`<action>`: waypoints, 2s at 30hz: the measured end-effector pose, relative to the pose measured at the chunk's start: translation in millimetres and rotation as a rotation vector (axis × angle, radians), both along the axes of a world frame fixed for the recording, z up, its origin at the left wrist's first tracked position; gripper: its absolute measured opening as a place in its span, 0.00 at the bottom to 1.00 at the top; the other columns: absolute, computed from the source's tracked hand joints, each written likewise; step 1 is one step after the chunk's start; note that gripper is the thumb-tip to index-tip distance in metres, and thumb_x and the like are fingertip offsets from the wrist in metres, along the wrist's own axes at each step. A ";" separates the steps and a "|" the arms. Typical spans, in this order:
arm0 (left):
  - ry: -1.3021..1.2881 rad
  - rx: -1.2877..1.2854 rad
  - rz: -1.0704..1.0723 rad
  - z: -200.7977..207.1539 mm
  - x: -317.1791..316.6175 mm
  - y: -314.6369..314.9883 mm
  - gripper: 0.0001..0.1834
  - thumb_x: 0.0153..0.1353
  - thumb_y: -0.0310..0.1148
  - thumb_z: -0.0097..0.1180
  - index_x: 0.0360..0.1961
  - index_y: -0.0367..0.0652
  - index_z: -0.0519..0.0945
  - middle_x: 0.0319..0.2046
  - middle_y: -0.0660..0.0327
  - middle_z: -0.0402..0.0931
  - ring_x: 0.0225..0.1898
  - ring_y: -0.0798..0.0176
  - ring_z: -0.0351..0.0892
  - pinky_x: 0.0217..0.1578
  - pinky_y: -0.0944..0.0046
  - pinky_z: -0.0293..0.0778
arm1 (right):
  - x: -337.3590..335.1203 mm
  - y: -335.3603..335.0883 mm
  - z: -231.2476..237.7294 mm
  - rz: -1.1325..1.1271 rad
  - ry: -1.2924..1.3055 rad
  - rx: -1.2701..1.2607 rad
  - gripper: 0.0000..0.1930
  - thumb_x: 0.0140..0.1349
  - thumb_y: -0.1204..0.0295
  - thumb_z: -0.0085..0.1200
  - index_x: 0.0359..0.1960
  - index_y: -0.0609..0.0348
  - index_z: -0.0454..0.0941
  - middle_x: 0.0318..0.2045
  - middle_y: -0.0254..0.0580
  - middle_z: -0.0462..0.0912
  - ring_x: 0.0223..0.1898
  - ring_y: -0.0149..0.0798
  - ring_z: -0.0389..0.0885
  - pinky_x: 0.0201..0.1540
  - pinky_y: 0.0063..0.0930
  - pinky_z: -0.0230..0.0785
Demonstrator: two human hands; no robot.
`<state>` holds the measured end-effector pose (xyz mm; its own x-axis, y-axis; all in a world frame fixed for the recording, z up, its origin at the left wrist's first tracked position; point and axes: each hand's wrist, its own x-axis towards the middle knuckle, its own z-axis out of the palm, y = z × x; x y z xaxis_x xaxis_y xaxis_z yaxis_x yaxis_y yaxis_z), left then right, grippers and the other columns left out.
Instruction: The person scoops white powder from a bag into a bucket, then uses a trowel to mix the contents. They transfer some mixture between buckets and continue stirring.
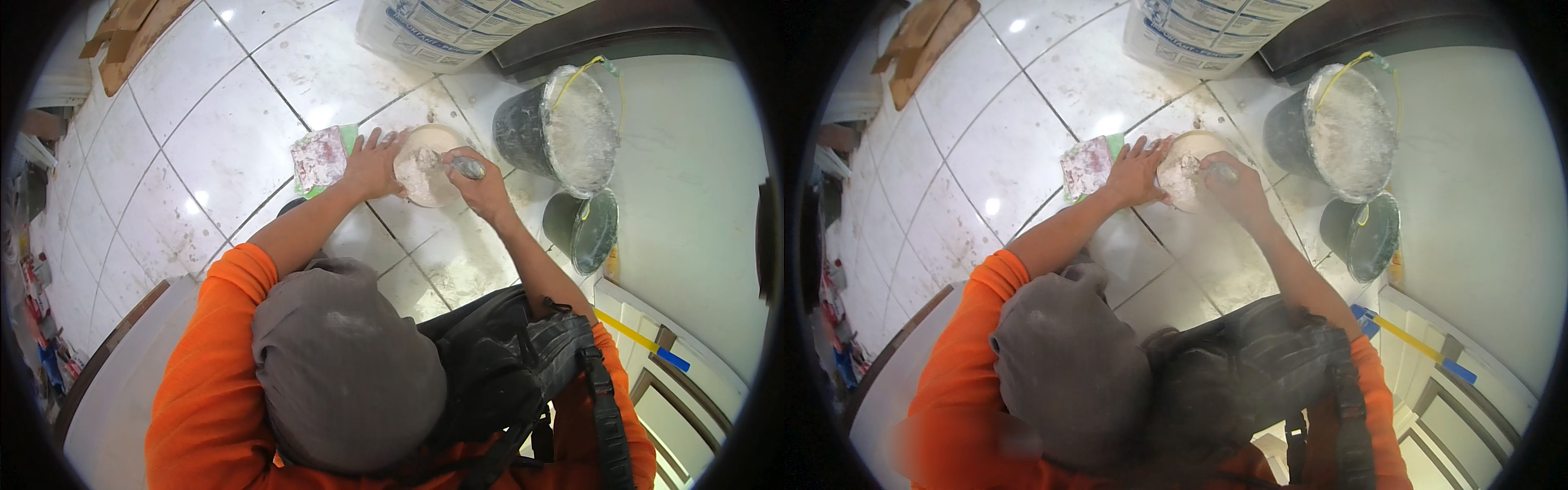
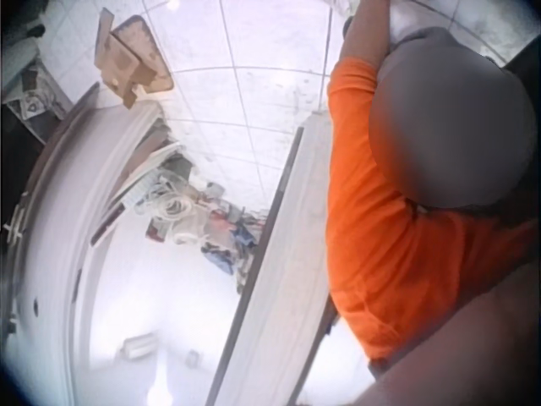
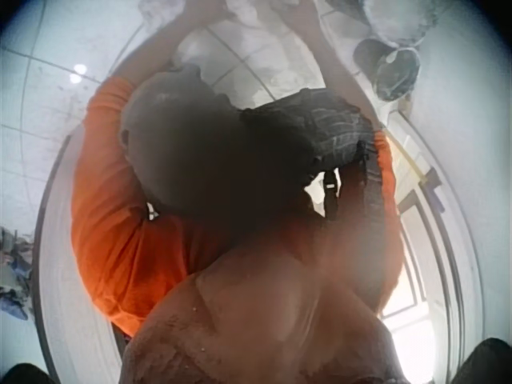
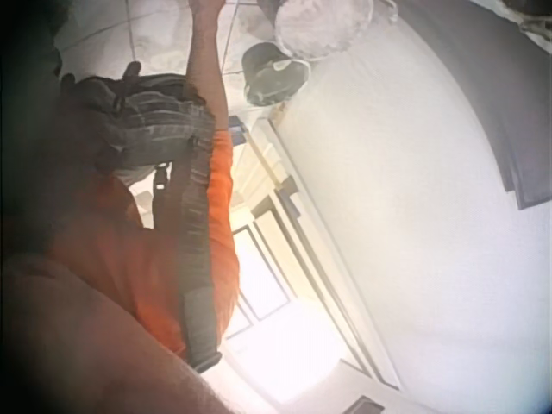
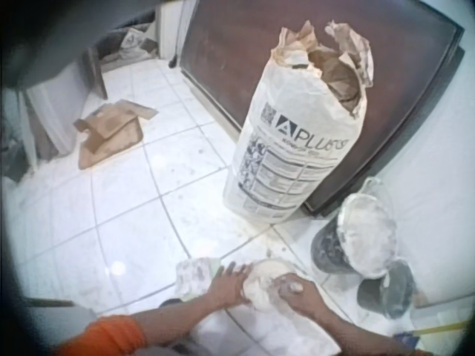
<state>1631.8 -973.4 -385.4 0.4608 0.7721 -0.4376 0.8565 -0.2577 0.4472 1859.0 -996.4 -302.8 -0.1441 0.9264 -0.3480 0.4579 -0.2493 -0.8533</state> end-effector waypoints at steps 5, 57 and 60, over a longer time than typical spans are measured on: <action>0.007 -0.021 -0.014 4.1 0.6 3.9 0.69 0.48 0.59 0.75 0.81 0.52 0.42 0.78 0.54 0.53 0.80 0.44 0.44 0.77 0.41 0.45 | 0.6 -12.6 -29.1 -0.177 0.000 -0.085 0.09 0.61 0.72 0.62 0.43 0.55 0.84 0.39 0.32 0.86 0.40 0.30 0.82 0.48 0.26 0.74; -0.123 0.194 1.009 -15.2 -128.4 -12.0 0.30 0.48 0.40 0.78 0.51 0.37 0.84 0.38 0.53 0.85 0.39 0.57 0.84 0.44 0.60 0.79 | 15.9 -9.7 -32.5 -0.499 0.089 -0.154 0.08 0.60 0.74 0.61 0.41 0.59 0.85 0.35 0.34 0.84 0.35 0.28 0.81 0.39 0.22 0.74; -0.395 -0.040 1.083 -11.4 -145.0 -13.8 0.20 0.54 0.37 0.73 0.46 0.37 0.87 0.31 0.58 0.84 0.33 0.64 0.81 0.38 0.64 0.76 | 19.7 3.3 -24.7 -0.454 -0.033 -0.038 0.08 0.60 0.72 0.61 0.41 0.52 0.86 0.29 0.31 0.84 0.30 0.24 0.82 0.34 0.25 0.75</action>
<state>1486.8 -987.2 -396.8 -0.3243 0.8354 -0.4437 0.4187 0.5474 0.7246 1878.7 -993.1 -327.5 0.2850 0.8797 -0.3807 0.3221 -0.4619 -0.8264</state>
